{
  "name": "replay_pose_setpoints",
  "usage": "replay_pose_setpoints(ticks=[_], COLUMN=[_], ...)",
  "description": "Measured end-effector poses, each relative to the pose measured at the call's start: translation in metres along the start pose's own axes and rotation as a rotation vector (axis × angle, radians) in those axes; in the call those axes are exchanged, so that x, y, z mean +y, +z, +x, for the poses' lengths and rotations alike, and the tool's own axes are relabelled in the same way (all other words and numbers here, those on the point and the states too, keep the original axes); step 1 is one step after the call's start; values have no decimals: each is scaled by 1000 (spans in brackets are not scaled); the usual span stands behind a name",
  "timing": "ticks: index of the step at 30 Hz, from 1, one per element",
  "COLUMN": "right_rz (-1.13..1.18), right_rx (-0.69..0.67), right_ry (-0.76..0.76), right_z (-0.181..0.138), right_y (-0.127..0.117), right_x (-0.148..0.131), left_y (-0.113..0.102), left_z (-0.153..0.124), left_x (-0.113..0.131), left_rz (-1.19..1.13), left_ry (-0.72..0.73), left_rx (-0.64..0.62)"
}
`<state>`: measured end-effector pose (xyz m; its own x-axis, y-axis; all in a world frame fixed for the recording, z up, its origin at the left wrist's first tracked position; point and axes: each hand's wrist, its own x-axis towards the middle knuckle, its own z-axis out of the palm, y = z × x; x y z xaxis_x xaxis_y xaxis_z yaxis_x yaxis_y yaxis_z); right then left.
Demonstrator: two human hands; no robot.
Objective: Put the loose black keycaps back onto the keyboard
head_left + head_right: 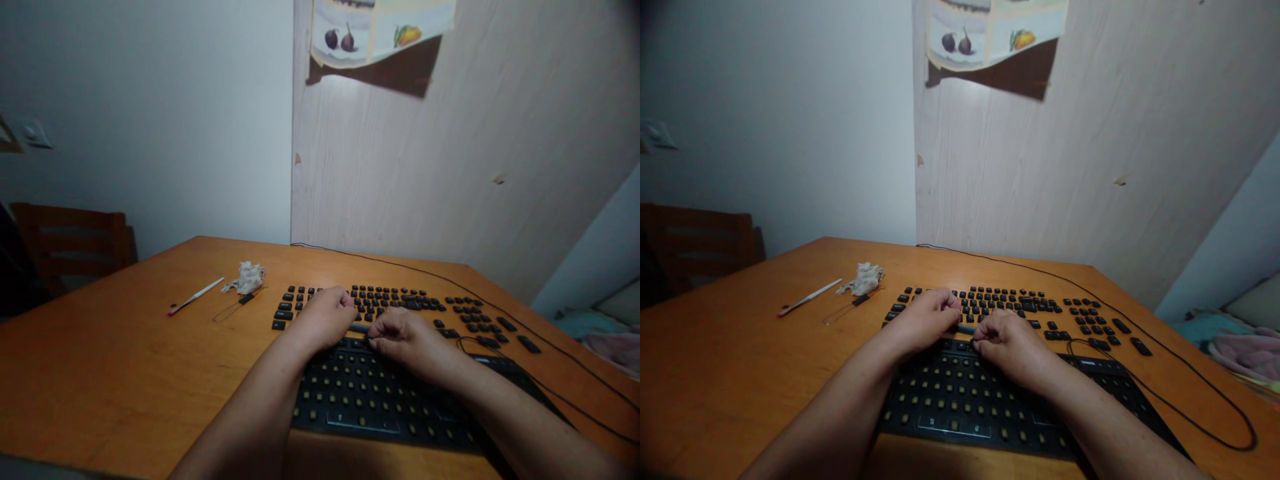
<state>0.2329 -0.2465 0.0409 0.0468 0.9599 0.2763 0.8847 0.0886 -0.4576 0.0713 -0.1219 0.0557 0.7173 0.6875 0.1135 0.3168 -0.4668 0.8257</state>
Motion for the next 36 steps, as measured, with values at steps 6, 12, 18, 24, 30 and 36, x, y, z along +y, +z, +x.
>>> replay_pose_setpoints(ticks=[6,12,18,24,30,36], right_rz=[27,31,12,17,-39,-36], right_rx=[-35,-60,-53,-51,-66,-78], right_ry=[7,4,-4,-15,-34,-12], right_z=[0,-1,-1,-1,-1,0], right_y=[2,3,2,3,4,3], right_x=[5,7,3,2,2,0], left_y=[0,2,3,7,12,12], left_z=[-3,-3,-3,-3,-1,-6], left_x=[4,3,2,0,-7,1], left_rz=[114,160,157,163,202,297], left_ry=[18,33,54,64,74,25], left_rx=[7,7,-70,-101,-139,-180])
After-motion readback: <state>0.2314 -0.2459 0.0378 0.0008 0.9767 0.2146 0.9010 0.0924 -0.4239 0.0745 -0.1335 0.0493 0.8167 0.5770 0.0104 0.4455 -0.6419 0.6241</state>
